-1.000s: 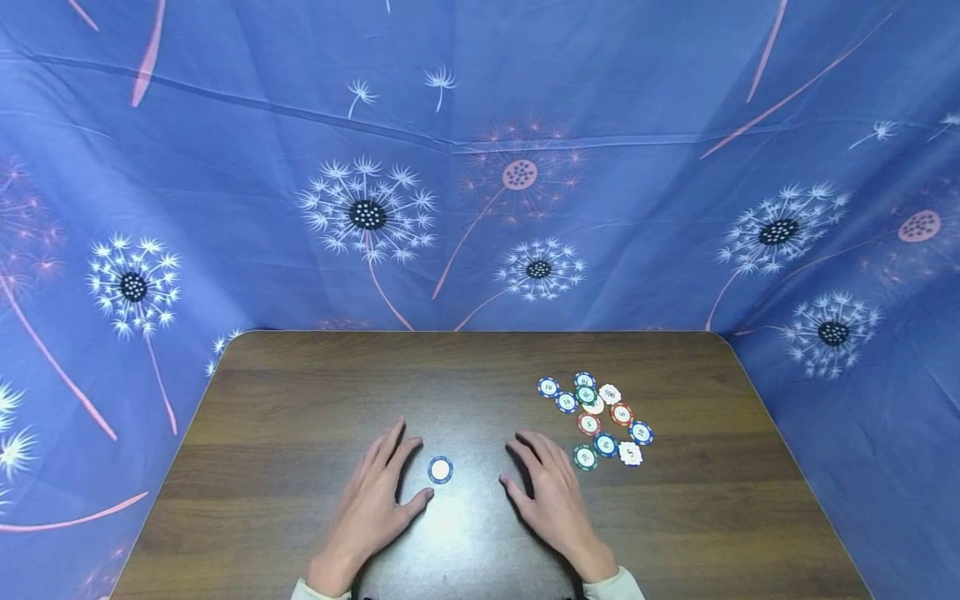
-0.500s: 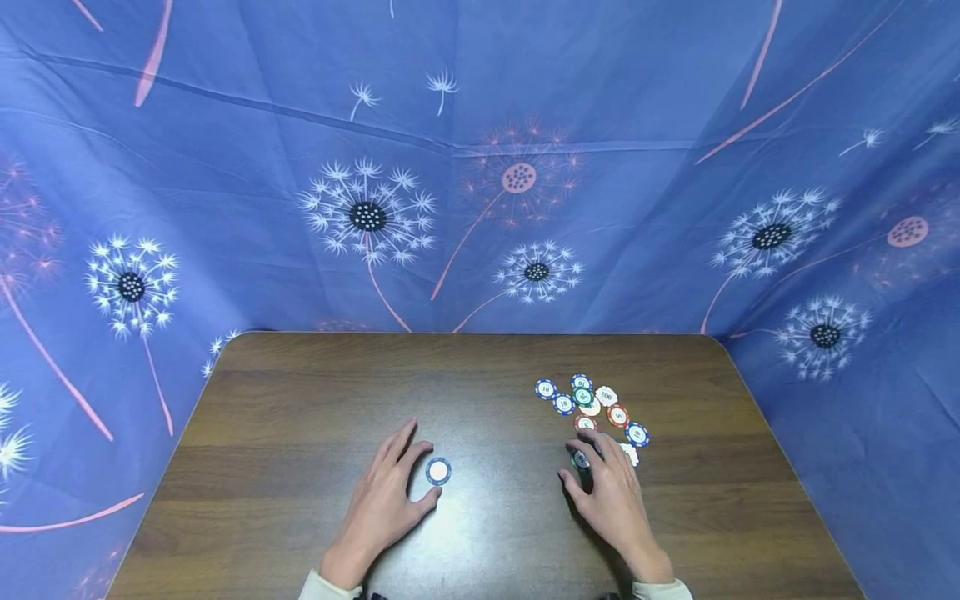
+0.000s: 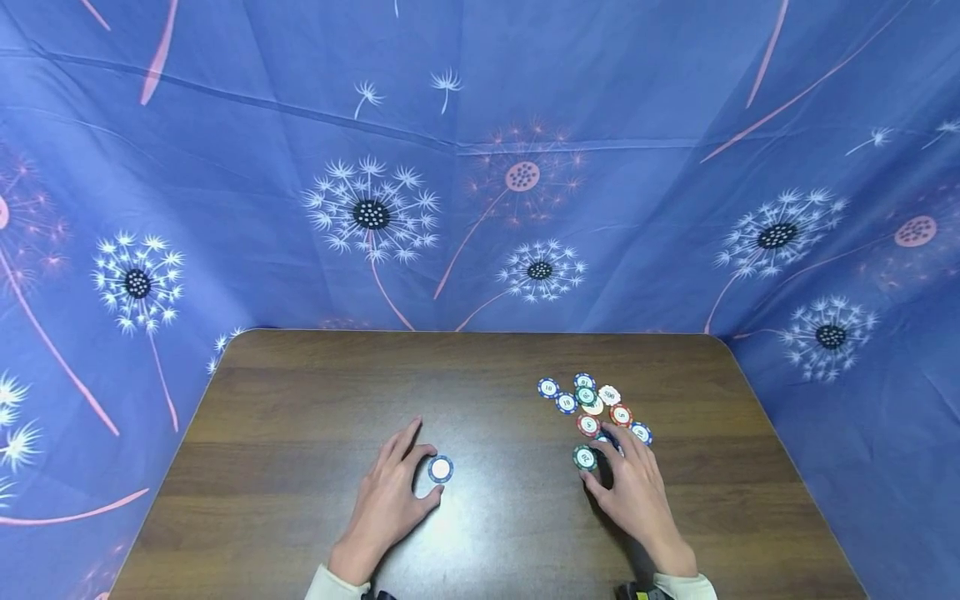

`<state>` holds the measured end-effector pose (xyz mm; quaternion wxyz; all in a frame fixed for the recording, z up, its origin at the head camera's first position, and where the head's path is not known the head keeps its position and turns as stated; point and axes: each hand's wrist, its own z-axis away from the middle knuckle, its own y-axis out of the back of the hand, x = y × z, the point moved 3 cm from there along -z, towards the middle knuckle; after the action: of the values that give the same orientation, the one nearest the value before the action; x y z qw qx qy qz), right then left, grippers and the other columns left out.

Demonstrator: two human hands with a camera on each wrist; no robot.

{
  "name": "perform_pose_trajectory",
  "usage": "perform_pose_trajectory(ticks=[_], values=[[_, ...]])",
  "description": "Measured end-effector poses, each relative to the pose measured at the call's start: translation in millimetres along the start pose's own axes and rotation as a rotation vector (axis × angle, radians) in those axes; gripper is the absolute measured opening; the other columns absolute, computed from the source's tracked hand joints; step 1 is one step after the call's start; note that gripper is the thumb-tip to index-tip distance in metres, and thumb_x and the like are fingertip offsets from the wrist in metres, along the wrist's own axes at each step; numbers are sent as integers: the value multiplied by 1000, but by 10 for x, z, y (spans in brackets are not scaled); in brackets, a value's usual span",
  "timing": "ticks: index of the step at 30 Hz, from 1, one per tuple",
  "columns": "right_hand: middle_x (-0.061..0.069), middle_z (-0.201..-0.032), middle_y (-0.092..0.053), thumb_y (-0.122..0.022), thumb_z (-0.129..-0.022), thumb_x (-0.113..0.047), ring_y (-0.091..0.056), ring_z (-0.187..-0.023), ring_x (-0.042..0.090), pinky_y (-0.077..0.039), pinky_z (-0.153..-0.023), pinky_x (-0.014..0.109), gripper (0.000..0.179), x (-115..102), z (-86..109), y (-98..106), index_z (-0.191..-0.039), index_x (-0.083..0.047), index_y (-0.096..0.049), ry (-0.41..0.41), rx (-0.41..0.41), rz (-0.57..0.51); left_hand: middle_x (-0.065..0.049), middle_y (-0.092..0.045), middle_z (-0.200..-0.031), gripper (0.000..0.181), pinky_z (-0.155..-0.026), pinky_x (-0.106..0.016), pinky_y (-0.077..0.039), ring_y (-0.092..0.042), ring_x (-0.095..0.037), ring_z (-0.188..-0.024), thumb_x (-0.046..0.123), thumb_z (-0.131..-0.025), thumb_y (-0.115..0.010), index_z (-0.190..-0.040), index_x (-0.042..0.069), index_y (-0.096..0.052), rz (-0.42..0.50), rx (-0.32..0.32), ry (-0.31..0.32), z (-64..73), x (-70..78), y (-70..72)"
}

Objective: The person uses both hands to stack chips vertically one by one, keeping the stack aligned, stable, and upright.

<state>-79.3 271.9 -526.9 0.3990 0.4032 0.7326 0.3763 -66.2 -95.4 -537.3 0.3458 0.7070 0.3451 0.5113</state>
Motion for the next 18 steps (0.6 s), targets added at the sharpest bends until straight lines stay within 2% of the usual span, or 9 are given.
perform_pose_trajectory(ticks=[1,4,8,13,18], values=[[27,-140,-62,-96,-69,-15,-55,-131,50,-42,-105,67,48,4,-5,1,-110,0,-77,1,-2,1,-9,-51,-163,47,-77,-60,-61,-55,-36,-139,30,-73,-97,-113,20,-77,-6,-2,1,-4,0,-7],[27,-141,-61,-97,-70,-15,-54,-132,50,-41,-106,67,46,13,-24,-3,-109,0,-78,-4,-21,3,-11,-51,-163,44,-91,-63,-59,-55,-37,-139,29,-74,-97,-111,18,-77,0,-5,-3,-23,5,-20],[26,-142,-60,-97,-72,-15,-52,-134,49,-40,-109,67,44,27,-51,-13,-109,0,-78,-25,-56,5,-11,-51,-163,42,-98,-66,-55,-55,-38,-140,27,-73,-98,-109,17,-78,19,0,-4,-51,14,-26],[26,-142,-60,-97,-72,-17,-52,-134,49,-40,-109,67,44,36,-67,-9,-108,0,-78,-26,-71,17,-13,-51,-162,41,-96,-64,-57,-55,-39,-139,25,-74,-98,-107,14,-77,23,-8,6,-56,25,-27],[25,-141,-62,-97,-71,-20,-53,-133,48,-40,-108,66,45,27,-75,-3,-107,0,-78,-13,-62,34,-16,-53,-160,40,-100,-61,-56,-56,-40,-138,23,-72,-99,-104,12,-77,39,18,-8,-44,29,-23]])
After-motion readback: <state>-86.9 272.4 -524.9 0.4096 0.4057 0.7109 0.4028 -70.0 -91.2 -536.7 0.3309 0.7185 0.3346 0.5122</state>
